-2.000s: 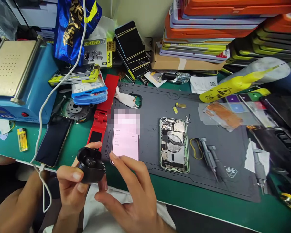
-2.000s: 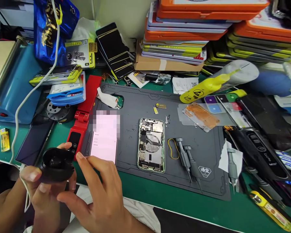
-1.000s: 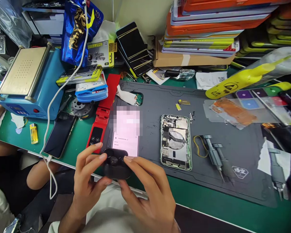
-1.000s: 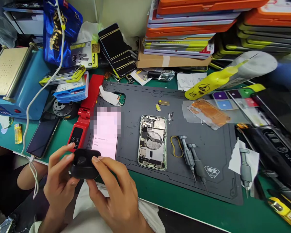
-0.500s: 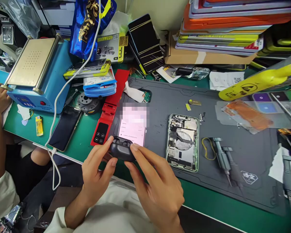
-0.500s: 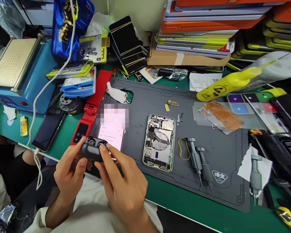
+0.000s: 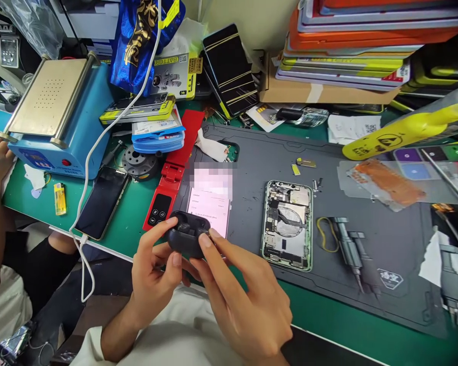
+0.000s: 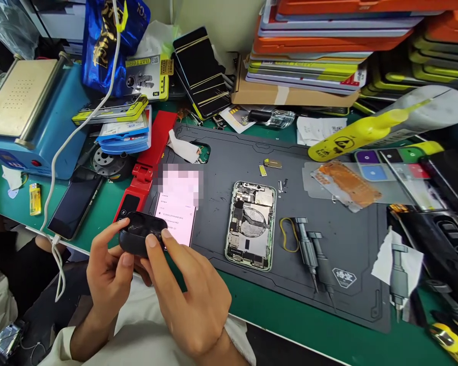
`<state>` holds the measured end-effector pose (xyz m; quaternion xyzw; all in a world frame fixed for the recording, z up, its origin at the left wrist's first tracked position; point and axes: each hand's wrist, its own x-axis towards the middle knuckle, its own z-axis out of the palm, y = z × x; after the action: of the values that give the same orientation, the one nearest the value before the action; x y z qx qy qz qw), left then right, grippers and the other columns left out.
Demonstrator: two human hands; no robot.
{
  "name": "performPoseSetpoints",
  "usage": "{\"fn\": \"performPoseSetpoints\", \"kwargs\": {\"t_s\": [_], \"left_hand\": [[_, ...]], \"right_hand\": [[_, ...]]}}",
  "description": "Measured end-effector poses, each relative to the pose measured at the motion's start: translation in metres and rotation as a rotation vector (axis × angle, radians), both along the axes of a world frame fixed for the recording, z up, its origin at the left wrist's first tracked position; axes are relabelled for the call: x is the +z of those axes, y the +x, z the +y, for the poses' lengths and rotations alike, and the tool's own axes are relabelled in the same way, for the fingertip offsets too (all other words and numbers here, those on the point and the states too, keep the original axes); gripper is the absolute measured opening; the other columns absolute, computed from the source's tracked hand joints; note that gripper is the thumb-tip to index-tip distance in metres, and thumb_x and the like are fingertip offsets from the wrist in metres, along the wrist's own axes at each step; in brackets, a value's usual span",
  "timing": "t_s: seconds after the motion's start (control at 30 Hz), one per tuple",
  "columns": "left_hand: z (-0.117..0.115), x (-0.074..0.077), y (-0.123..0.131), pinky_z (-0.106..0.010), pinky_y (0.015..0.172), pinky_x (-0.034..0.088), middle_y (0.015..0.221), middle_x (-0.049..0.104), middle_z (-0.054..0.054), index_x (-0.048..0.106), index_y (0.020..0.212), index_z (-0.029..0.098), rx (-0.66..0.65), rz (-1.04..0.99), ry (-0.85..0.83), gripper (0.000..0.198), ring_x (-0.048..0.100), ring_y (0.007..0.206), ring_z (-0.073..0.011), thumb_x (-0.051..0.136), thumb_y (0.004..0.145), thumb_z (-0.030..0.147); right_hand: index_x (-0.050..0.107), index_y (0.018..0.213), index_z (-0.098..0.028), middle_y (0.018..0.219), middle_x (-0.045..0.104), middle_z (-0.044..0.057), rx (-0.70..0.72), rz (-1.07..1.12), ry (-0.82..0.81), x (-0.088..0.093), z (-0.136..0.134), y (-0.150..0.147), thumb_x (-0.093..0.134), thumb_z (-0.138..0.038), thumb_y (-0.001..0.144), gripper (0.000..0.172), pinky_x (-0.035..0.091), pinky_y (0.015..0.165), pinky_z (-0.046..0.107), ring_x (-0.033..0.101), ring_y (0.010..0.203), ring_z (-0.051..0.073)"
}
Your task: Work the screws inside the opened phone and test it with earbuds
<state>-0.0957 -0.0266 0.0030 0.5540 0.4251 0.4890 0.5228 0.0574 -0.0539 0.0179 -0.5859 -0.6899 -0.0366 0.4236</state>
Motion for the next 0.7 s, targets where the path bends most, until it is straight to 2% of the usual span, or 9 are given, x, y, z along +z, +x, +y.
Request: {"fn": "performPoseSetpoints", "kwargs": {"t_s": [0.07, 0.23, 0.33, 0.53, 0.7], "left_hand": [[0.000, -0.002, 0.000, -0.018, 0.044, 0.062, 0.083, 0.082, 0.003, 0.051, 0.163, 0.039, 0.020, 0.028, 0.006, 0.051, 0.068, 0.046, -0.0101, 0.060, 0.112, 0.039], [0.003, -0.006, -0.003, -0.011, 0.042, 0.048, 0.069, 0.074, 0.005, 0.066, 0.153, 0.033, 0.149, 0.093, 0.042, 0.045, 0.054, 0.043, -0.0042, 0.068, 0.109, 0.039], [0.004, -0.008, -0.005, -0.010, 0.039, 0.041, 0.061, 0.065, 0.008, 0.071, 0.149, 0.031, 0.180, 0.110, 0.020, 0.043, 0.044, 0.042, -0.0030, 0.071, 0.107, 0.039], [-0.001, -0.026, -0.018, -0.012, 0.055, 0.052, 0.072, 0.070, 0.004, 0.066, 0.154, 0.024, 0.197, 0.136, 0.007, 0.050, 0.053, 0.053, -0.0050, 0.071, 0.106, 0.038], [-0.004, -0.037, -0.026, -0.011, 0.057, 0.051, 0.075, 0.072, 0.004, 0.060, 0.160, 0.026, 0.177, 0.109, 0.038, 0.053, 0.052, 0.056, -0.0049, 0.067, 0.108, 0.035]], "right_hand": [[0.066, 0.153, -0.018, 0.127, 0.076, 0.011, 0.003, 0.019, 0.017, 0.000, 0.000, -0.002, 0.084, -0.007, 0.091, 0.065, 0.065, 0.101, 0.026, 0.076, 0.111, 0.017], [0.077, 0.132, -0.014, 0.122, 0.078, 0.011, -0.008, 0.032, 0.026, -0.001, 0.005, -0.006, 0.083, -0.009, 0.093, 0.040, 0.066, 0.098, 0.025, 0.076, 0.108, 0.015], [0.077, 0.130, -0.013, 0.118, 0.079, 0.012, -0.017, 0.026, 0.037, -0.002, 0.009, -0.007, 0.081, -0.009, 0.096, 0.035, 0.066, 0.097, 0.025, 0.077, 0.108, 0.015], [0.077, 0.131, -0.014, 0.117, 0.079, 0.011, -0.011, 0.031, 0.012, -0.002, 0.009, -0.011, 0.081, -0.010, 0.095, 0.036, 0.066, 0.097, 0.025, 0.077, 0.108, 0.016], [0.077, 0.130, -0.014, 0.117, 0.079, 0.012, -0.035, 0.052, 0.035, -0.003, 0.007, -0.016, 0.084, -0.010, 0.092, 0.039, 0.066, 0.093, 0.026, 0.077, 0.106, 0.017]]}}
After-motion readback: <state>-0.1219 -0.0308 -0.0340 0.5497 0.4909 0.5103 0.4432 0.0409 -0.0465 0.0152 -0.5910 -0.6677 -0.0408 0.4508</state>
